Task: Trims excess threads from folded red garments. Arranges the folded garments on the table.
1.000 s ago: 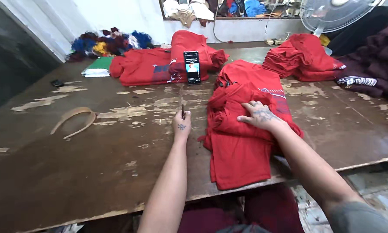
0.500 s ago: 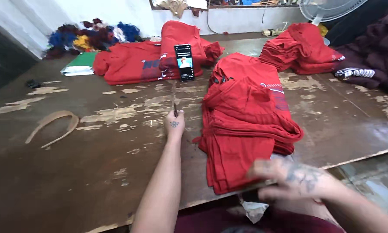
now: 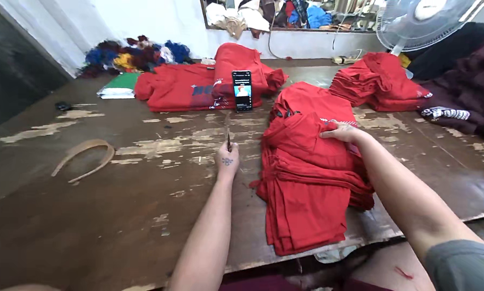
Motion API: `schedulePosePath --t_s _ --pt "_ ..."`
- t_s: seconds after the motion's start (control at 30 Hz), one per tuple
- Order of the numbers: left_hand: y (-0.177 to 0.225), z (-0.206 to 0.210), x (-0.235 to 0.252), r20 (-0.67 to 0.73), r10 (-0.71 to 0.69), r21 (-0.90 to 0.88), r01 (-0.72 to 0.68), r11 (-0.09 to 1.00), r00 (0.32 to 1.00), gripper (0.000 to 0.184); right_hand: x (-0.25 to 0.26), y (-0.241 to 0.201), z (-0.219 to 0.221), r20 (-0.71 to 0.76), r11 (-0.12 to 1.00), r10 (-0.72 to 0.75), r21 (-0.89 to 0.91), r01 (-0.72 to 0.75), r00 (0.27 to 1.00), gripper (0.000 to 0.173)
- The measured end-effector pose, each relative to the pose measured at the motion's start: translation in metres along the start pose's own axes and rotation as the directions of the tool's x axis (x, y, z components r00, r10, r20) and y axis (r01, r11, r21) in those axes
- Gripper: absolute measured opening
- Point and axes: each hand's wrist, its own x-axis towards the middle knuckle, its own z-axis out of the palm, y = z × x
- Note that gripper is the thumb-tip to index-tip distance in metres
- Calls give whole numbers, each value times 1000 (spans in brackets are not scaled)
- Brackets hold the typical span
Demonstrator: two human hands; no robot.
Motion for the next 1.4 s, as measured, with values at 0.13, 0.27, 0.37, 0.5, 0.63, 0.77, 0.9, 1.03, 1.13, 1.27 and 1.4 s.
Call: schedulePosePath --t_s 0.13,0.27,0.37,0.5,0.63,0.77,0.9,1.03,1.13,1.27,1.4 --pt "-1 7 9 6 26 68 -27 997 1000 33 -24 -15 10 -23 999 -24 29 25 999 42" --pt "-4 6 12 22 49 67 -50 997 999 33 -86 -23 11 -101 837 -202 499 225 974 35" --pt "-9 2 13 39 75 9 -75 997 996 31 -158 -20 5 -51 617 -671 514 596 739 37" --pt "-8 4 9 49 87 26 -88 996 995 30 -167 3 -23 -117 547 -683 572 612 721 37" --pt "-15 4 11 63 131 48 -134 990 989 30 -99 2 -10 -152 935 -333 77 347 931 34" --pt "-16 0 13 38 116 -23 -115 993 993 28 -110 -48 72 122 804 -592 21 594 797 58" --pt "-15 1 18 5 98 -38 -98 994 995 26 -154 -79 45 -122 327 -818 706 629 562 64" --pt "-12 4 15 28 65 0 -65 998 997 27 -143 -38 4 -289 288 -792 600 746 538 59" --pt "-10 6 17 33 76 27 -76 997 997 27 -125 -27 26 -143 747 -657 7 665 740 56" --pt "-10 6 20 31 70 72 -73 995 997 30 -154 -78 100 173 688 -591 -403 604 788 87" --pt "-10 5 19 105 51 5 -52 999 993 38 -165 -96 101 128 696 -615 -375 612 778 89"
